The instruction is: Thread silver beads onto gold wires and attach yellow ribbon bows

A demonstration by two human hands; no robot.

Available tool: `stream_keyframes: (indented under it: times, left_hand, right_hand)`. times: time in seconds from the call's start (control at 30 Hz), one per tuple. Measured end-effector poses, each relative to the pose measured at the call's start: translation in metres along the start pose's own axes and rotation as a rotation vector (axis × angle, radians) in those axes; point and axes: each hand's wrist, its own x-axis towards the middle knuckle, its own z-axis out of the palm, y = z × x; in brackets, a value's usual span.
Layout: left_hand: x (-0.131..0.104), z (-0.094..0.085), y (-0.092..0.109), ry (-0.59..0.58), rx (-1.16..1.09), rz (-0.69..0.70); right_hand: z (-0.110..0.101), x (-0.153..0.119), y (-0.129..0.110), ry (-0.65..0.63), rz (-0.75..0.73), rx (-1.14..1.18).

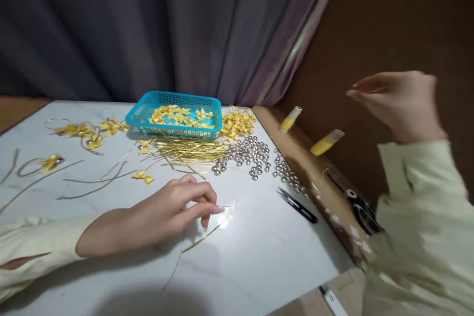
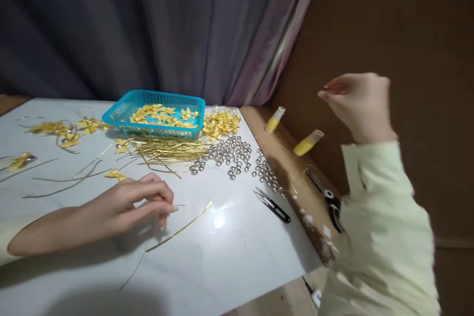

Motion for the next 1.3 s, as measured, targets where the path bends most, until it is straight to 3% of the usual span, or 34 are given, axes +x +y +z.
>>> stream_keyframes:
  times: [0.03, 0.1, 0.17, 0.23, 0.3, 0.4, 0.5, 0.63, 0.73, 0.77, 0.83, 0.93, 1.07, 1.3]
  left_hand:
    - [0.003, 0.006, 0.002, 0.014, 0.028, 0.060]
    - [0.012, 0.019, 0.009, 0.034, 0.088, 0.211]
    - [0.024, 0.033, 0.019, 0.046, 0.147, 0.383]
    - [0.037, 0.047, 0.030, 0.024, 0.201, 0.519]
    - [0.049, 0.061, 0.040, -0.042, 0.266, 0.622]
    - [0.063, 0.079, 0.048, -0.141, 0.310, 0.701]
    - [0.075, 0.091, 0.054, -0.168, 0.247, 0.658]
    - [0.088, 0.094, 0.057, -0.216, 0.212, 0.500]
    - [0.092, 0.093, 0.052, -0.297, 0.231, 0.405]
    - [0.092, 0.093, 0.049, -0.317, 0.231, 0.386]
    - [0.090, 0.093, 0.045, -0.342, 0.228, 0.362]
    - [0.088, 0.093, 0.043, -0.353, 0.217, 0.357]
    - [0.086, 0.093, 0.040, -0.326, 0.213, 0.343]
    - [0.082, 0.091, 0.033, -0.253, 0.222, 0.372]
  right_hand:
    - [-0.013, -0.030, -0.005, 0.099, 0.006, 0.025]
    - [-0.026, -0.097, -0.017, 0.075, -0.047, 0.146]
    - [-0.019, -0.162, -0.029, -0.188, -0.161, 0.307]
    - [0.002, -0.214, -0.036, -0.388, -0.215, 0.455]
    - [0.024, -0.249, -0.038, -0.410, -0.178, 0.587]
    - [0.042, -0.274, -0.035, -0.293, -0.100, 0.683]
    - [0.036, -0.274, -0.022, -0.199, -0.030, 0.651]
    - [0.013, -0.240, 0.020, -0.205, 0.098, 0.434]
    - [0.008, -0.198, 0.062, -0.310, 0.216, 0.134]
    - [0.011, -0.185, 0.073, -0.392, 0.226, 0.004]
    - [0.023, -0.163, 0.090, -0.433, 0.220, -0.053]
    - [0.044, -0.146, 0.100, -0.465, 0.177, -0.102]
    - [0.062, -0.143, 0.103, -0.484, 0.119, -0.152]
    - [0.063, -0.146, 0.103, -0.511, 0.107, -0.118]
